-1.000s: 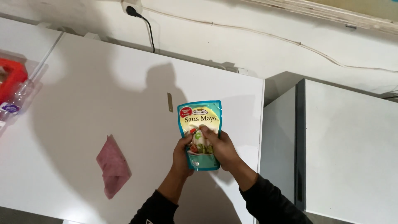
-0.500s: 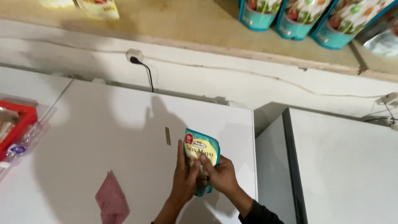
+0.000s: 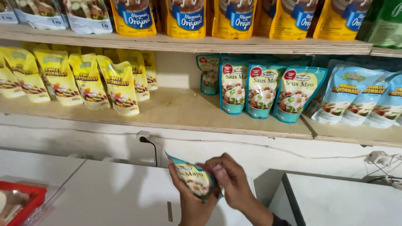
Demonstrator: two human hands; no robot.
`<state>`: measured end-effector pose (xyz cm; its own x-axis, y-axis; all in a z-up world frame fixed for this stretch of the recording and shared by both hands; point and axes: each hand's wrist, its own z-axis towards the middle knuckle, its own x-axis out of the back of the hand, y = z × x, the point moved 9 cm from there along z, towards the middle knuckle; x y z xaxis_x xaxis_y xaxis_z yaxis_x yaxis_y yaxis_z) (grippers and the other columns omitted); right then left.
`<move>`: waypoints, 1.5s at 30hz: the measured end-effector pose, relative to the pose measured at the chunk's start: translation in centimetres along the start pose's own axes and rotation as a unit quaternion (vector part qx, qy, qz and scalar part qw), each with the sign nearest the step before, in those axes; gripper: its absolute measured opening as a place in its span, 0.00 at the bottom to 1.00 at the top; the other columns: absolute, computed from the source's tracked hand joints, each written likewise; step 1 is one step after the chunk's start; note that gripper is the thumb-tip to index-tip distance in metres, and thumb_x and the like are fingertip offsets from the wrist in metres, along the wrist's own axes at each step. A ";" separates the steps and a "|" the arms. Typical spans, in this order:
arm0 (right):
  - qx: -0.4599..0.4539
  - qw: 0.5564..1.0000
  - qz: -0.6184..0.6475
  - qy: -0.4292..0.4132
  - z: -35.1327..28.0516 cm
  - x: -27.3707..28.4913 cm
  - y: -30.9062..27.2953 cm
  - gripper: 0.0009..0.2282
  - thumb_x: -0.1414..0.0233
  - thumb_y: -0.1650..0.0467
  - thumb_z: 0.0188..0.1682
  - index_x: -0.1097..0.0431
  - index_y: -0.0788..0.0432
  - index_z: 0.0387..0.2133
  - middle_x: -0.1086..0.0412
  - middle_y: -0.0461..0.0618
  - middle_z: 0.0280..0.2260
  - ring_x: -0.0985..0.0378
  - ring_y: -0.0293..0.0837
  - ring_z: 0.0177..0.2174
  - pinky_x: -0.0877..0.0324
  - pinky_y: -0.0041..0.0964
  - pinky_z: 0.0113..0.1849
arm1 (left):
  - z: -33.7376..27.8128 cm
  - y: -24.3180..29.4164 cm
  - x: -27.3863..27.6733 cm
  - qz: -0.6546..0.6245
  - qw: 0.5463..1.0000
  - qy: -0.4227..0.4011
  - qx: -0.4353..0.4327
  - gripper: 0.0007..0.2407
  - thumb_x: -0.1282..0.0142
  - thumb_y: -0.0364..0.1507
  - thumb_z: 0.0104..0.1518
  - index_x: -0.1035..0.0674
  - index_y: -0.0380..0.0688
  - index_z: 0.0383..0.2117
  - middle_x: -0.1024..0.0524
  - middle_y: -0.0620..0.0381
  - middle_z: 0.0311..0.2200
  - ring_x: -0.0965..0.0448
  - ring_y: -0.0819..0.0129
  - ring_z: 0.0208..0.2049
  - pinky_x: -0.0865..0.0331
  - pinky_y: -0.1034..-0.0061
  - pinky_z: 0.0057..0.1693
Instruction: Organizing and arranging pouches of mayonnaise and sauce on a wooden shelf above chest freezers.
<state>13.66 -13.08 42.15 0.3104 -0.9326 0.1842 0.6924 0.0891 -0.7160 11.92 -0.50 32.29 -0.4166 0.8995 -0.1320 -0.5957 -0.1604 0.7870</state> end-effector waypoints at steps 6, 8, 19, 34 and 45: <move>0.103 0.912 -0.351 0.187 6.6 7.1 -1.4 0.08 0.45 0.70 0.47 0.26 0.61 0.37 0.32 0.49 0.29 0.31 0.44 0.25 0.34 0.36 0.28 | 8.5 7.7 -0.3 0.060 0.982 0.039 -0.173 0.53 0.32 0.23 0.41 0.66 0.34 0.68 0.62 0.26 0.71 0.44 0.37 0.68 0.36 0.58 0.65; 0.147 0.869 -0.446 0.157 8.9 7.7 -0.3 0.06 0.44 0.68 0.47 0.25 0.57 0.33 0.34 0.48 0.25 0.28 0.48 0.25 0.31 0.40 0.29 | 11.8 10.1 -1.0 0.009 0.982 0.034 -0.184 0.53 0.32 0.19 0.41 0.67 0.33 0.69 0.58 0.19 0.68 0.45 0.27 0.67 0.42 0.46 0.67; -0.100 0.796 -0.596 -0.035 14.2 8.3 10.2 0.15 0.52 0.54 0.44 0.29 0.49 0.32 0.24 0.53 0.27 0.19 0.62 0.35 0.25 0.57 0.39 | 27.4 2.6 -4.4 0.097 0.990 0.086 -0.062 0.55 0.24 0.28 0.40 0.57 0.59 0.74 0.41 0.34 0.56 0.36 0.27 0.63 0.40 0.42 0.64; -0.146 0.801 -0.580 -0.037 14.0 8.7 10.9 0.15 0.54 0.53 0.43 0.33 0.48 0.31 0.25 0.54 0.27 0.19 0.62 0.35 0.25 0.58 0.38 | 34.0 -5.9 -11.8 0.264 0.960 0.086 0.032 0.52 0.32 0.31 0.39 0.57 0.59 0.73 0.38 0.41 0.51 0.28 0.31 0.53 0.30 0.40 0.56; -0.156 0.806 -0.571 -0.029 13.8 8.5 11.2 0.14 0.55 0.54 0.44 0.33 0.48 0.33 0.25 0.54 0.28 0.19 0.60 0.37 0.25 0.57 0.39 | 35.9 -10.0 -13.2 0.327 0.941 0.078 0.024 0.52 0.27 0.33 0.48 0.61 0.58 0.73 0.45 0.42 0.56 0.33 0.32 0.58 0.36 0.40 0.60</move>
<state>33.04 -15.13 44.98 -0.3766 -0.3260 0.8671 0.3532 -0.9159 -0.1909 48.02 3.83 47.82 -0.7821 0.5429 0.3059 -0.1465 -0.6373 0.7566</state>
